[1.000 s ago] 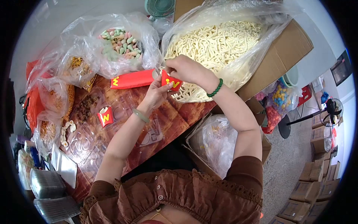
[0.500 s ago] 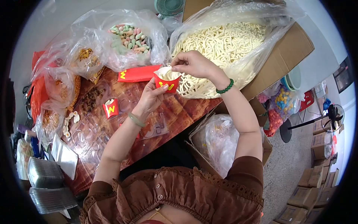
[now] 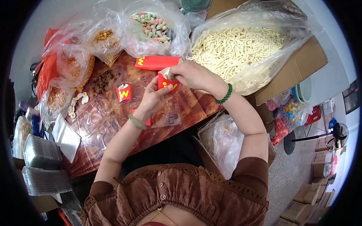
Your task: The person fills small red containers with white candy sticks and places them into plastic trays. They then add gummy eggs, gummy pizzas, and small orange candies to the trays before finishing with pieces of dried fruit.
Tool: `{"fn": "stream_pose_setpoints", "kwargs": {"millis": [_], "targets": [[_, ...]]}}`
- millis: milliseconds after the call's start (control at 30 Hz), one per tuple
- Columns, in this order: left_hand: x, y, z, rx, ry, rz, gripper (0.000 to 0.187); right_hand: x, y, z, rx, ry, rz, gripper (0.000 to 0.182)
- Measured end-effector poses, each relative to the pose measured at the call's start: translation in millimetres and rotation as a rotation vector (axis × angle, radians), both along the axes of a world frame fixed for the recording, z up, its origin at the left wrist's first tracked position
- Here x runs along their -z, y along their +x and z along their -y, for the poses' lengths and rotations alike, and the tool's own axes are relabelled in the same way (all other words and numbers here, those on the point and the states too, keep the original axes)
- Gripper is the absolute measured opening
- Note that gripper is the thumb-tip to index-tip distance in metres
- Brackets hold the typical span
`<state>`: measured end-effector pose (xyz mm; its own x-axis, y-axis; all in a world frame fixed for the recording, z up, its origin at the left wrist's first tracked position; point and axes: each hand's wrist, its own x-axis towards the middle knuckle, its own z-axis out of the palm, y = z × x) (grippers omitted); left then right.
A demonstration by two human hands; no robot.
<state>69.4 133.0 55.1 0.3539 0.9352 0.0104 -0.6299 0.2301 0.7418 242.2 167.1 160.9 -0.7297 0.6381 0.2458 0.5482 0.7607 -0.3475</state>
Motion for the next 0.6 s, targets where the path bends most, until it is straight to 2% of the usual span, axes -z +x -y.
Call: {"fn": "stream_pose_setpoints", "kwargs": {"millis": [33, 67, 133, 167, 200, 267, 300, 333, 400, 433, 533, 567, 600], "targets": [[-0.6, -3.4, 2.9, -0.013, -0.001, 0.000, 0.040, -0.6, -4.3, -3.1, -0.043, 0.003, -0.091, 0.013], [-0.7, -6.5, 5.7, -0.053, 0.018, 0.039, 0.041, -0.7, -7.5, -2.1, 0.043, 0.094, -0.175, 0.015], [-1.4, -14.7, 11.8, -0.104, 0.034, 0.077, 0.042, -3.3, -17.6, 3.7, 0.252, 0.106, -0.269, 0.018], [-2.7, -18.9, 14.6, -0.123, 0.051, 0.095, 0.043, -1.6, -18.8, 3.9, 0.327, -0.092, -0.300, 0.022], [-3.1, -22.7, 17.2, -0.141, 0.069, 0.112, 0.045, 3.5, -22.4, 2.7, 0.316, -0.094, -0.298, 0.022], [5.2, -28.1, 19.7, -0.181, 0.068, 0.080, 0.045, 14.0, -29.4, 0.3, 0.281, -0.450, -0.412, 0.022], [5.5, -31.1, 20.6, -0.214, 0.067, 0.048, 0.046, 11.7, -36.4, 5.3, 0.284, -0.349, -0.388, 0.020], [6.4, -34.5, 21.9, -0.228, 0.064, 0.047, 0.046, 13.6, -42.5, 6.4, 0.272, -0.354, -0.385, 0.020], [7.8, -41.8, 26.7, -0.269, 0.040, 0.078, 0.047, 19.2, -53.8, 8.4, 0.178, 0.037, -0.342, 0.015], [8.4, -45.7, 28.1, -0.284, 0.038, 0.075, 0.047, 21.2, -59.5, 8.5, 0.163, 0.031, -0.344, 0.015], [13.0, -58.6, 35.6, -0.343, 0.064, 0.012, 0.048, 28.7, -80.1, 3.4, -0.064, 0.300, -0.350, 0.012], [14.2, -63.0, 38.3, -0.361, 0.062, 0.008, 0.048, 30.6, -85.8, 5.1, -0.082, 0.295, -0.355, 0.012], [13.7, -67.4, 41.6, -0.402, 0.091, 0.005, 0.048, 27.6, -93.1, 12.0, 0.022, 0.078, -0.465, 0.011]]}}
